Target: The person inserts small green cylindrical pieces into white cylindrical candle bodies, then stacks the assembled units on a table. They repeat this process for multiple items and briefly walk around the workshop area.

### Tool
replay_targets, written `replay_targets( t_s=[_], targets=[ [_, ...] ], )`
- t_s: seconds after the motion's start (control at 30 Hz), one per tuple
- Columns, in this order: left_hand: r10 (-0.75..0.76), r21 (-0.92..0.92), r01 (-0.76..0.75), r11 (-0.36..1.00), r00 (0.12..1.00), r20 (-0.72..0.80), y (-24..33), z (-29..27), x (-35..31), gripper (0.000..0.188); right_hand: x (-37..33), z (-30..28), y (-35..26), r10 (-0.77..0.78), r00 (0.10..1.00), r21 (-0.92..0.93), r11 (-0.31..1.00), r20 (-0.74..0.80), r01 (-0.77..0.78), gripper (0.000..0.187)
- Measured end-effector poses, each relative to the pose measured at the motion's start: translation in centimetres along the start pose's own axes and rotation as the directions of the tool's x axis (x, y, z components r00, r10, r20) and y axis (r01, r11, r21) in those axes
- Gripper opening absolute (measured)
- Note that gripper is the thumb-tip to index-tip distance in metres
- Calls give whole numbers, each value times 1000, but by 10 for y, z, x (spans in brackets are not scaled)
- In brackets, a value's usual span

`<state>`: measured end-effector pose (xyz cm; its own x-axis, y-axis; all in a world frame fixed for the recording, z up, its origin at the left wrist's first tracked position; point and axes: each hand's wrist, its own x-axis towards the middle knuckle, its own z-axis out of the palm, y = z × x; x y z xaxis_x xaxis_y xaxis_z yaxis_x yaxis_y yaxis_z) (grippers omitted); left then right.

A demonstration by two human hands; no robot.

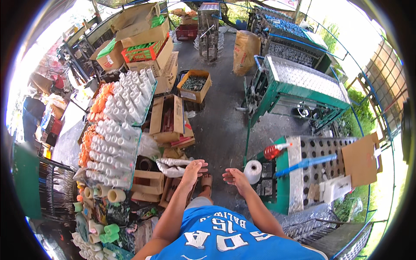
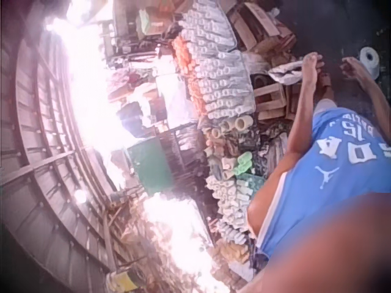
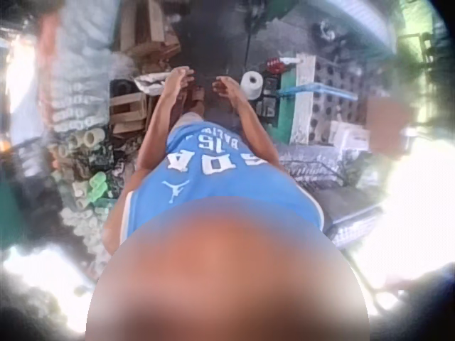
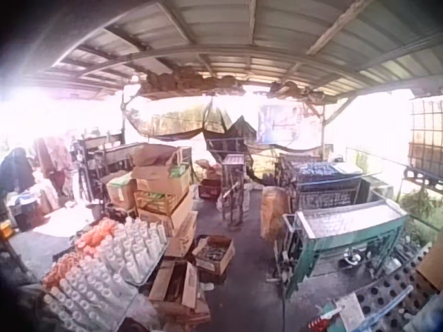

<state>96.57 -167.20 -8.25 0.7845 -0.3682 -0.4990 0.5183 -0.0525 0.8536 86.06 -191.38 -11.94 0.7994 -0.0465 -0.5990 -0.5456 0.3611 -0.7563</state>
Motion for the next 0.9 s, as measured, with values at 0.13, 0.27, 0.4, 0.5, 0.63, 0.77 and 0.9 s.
replay_targets(
  t_s=[0.13,0.27,0.4,0.5,0.63,0.77,0.9],
  targets=[
    [10,22,-10,1000,1000,13,65,-8,81,34,59,-21,-64,1,992,77,997,-128,9,35],
    [-9,57,6,998,999,40,114,-13,157,33,117,-30,-132,-73,968,146,983,-241,110,34],
    [-28,69,23,997,997,74,162,-6,248,33,189,-36,-207,-100,962,149,979,-255,141,35],
    [-31,79,22,997,993,110,201,7,323,32,253,-52,-251,-105,967,137,981,-232,139,36],
    [-12,99,-3,995,988,154,251,32,444,32,348,-89,-323,-108,974,152,979,-200,140,37],
    [-59,113,42,993,987,152,308,74,585,33,439,-149,-409,-129,937,189,962,-325,198,38],
    [31,192,-105,976,935,353,417,132,685,33,500,-193,-518,-241,908,133,944,-343,301,38]
  ],
)
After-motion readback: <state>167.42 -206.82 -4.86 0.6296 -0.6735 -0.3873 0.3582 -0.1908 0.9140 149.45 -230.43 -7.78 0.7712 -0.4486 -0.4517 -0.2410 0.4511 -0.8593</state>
